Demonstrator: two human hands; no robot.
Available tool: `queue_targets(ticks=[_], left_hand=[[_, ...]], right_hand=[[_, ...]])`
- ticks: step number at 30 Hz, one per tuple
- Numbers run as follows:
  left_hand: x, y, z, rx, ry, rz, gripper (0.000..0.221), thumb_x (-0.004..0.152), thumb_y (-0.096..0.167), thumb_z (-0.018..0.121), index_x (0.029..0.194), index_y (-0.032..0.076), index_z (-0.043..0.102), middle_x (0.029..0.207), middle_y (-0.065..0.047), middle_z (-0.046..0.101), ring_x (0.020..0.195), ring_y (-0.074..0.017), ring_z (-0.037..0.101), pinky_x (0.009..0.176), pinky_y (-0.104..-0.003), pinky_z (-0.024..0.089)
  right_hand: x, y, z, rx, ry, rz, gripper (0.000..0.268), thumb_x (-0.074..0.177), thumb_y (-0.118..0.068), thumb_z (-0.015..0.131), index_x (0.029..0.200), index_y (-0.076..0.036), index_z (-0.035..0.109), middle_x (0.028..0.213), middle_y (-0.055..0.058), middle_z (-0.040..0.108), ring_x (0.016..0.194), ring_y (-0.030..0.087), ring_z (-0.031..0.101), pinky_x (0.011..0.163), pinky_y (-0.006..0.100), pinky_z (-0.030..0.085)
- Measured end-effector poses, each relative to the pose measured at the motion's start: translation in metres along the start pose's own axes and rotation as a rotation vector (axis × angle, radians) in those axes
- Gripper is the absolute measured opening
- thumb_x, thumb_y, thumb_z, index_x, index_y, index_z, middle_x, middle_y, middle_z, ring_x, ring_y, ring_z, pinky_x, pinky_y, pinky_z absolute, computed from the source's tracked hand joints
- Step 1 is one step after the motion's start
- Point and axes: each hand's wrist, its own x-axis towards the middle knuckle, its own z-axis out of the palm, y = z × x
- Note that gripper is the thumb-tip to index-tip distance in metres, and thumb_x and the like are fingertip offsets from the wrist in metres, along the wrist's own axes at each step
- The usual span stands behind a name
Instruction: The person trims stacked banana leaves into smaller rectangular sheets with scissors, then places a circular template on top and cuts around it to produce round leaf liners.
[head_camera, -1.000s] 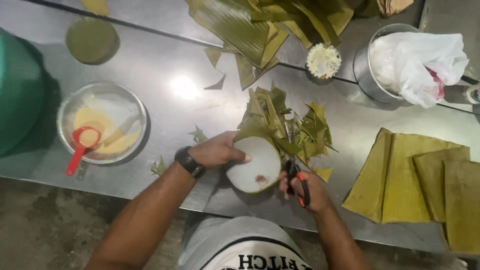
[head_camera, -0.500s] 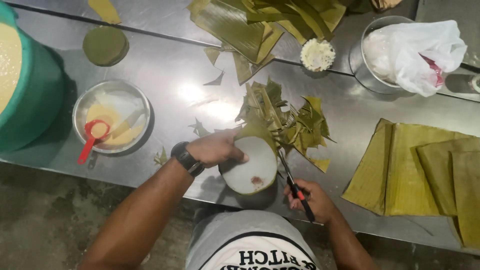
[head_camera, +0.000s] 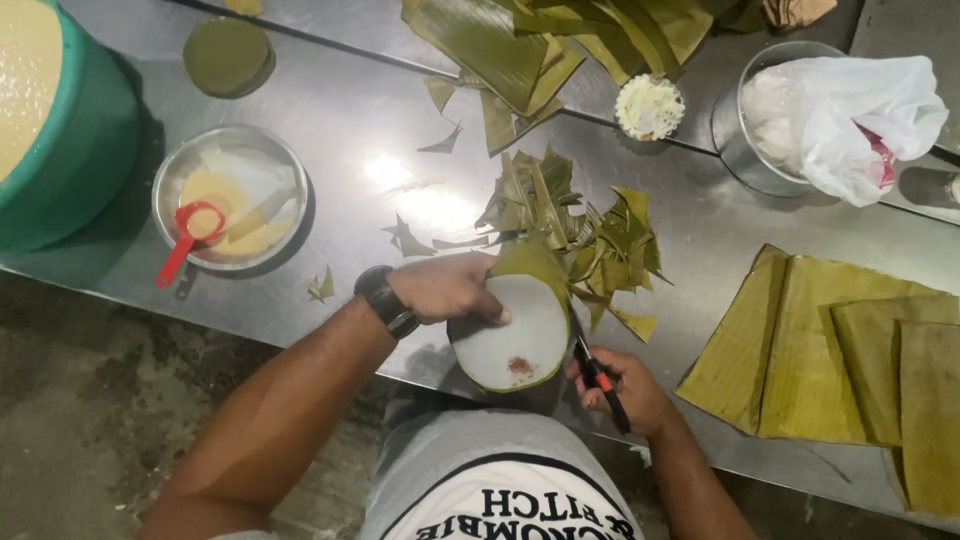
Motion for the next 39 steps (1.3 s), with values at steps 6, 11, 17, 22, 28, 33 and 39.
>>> queue_targets(ticks=[6,11,17,22,28,33,39], left_hand=[[0.003,0.002,0.002,0.034,0.001,-0.014,0.033,0.082,0.012,0.074,0.112,-0.002,0.071,0.097,-0.009,0.078,0.086,-0.0172,0.072,0.079,-0.032,0.057],[0.0,0.004,-0.003,0.195,0.034,-0.048,0.03,0.084,0.016,0.077,0.104,-0.006,0.075,0.087,-0.012,0.078,0.075,-0.0205,0.07,0.071,-0.034,0.056],[0.0,0.005,-0.006,0.089,-0.006,-0.029,0.035,0.077,0.015,0.076,0.109,-0.001,0.072,0.09,-0.01,0.078,0.078,-0.0185,0.074,0.072,-0.031,0.059],[0.009,0.013,-0.013,0.29,-0.014,-0.117,0.035,0.077,0.019,0.077,0.107,0.001,0.071,0.091,-0.01,0.079,0.078,-0.0184,0.075,0.073,-0.032,0.058],[0.021,0.021,-0.026,0.323,-0.075,-0.16,0.039,0.074,0.019,0.078,0.106,-0.003,0.071,0.091,-0.013,0.077,0.078,-0.0231,0.074,0.069,-0.038,0.059],[0.043,0.021,-0.037,0.356,-0.165,-0.191,0.045,0.074,0.021,0.08,0.11,-0.003,0.071,0.094,-0.013,0.078,0.082,-0.0222,0.076,0.075,-0.035,0.06],[0.062,0.021,-0.058,0.472,-0.169,-0.186,0.061,0.072,0.022,0.082,0.122,-0.005,0.062,0.099,-0.016,0.077,0.089,-0.0263,0.075,0.078,-0.037,0.058]], right_hand=[[0.005,-0.001,-0.003,-0.033,0.041,-0.019,0.05,0.073,-0.035,0.091,0.104,-0.001,0.071,0.082,0.001,0.067,0.073,0.009,0.06,0.067,0.025,0.049],[0.001,0.012,-0.009,-0.111,0.15,0.156,0.048,0.067,-0.027,0.096,0.096,0.003,0.073,0.074,0.005,0.061,0.063,0.013,0.052,0.056,0.027,0.04],[0.006,-0.006,-0.005,-0.123,0.1,0.055,0.046,0.068,-0.03,0.095,0.095,-0.002,0.071,0.079,-0.001,0.067,0.068,0.006,0.058,0.059,0.023,0.049],[0.013,-0.02,-0.01,-0.214,0.117,0.035,0.044,0.069,-0.026,0.094,0.094,0.001,0.07,0.076,0.003,0.063,0.065,0.012,0.056,0.058,0.027,0.045],[0.02,-0.027,-0.015,-0.282,0.138,0.078,0.043,0.067,-0.027,0.095,0.09,0.001,0.07,0.075,0.002,0.064,0.067,0.012,0.058,0.06,0.029,0.048],[0.036,-0.039,-0.023,-0.327,0.098,0.001,0.043,0.067,-0.027,0.094,0.091,0.0,0.069,0.077,0.0,0.063,0.069,0.009,0.055,0.061,0.027,0.047],[0.05,-0.035,-0.025,-0.297,0.173,0.115,0.04,0.067,-0.025,0.095,0.085,0.001,0.071,0.074,0.003,0.063,0.068,0.012,0.055,0.061,0.028,0.047]])
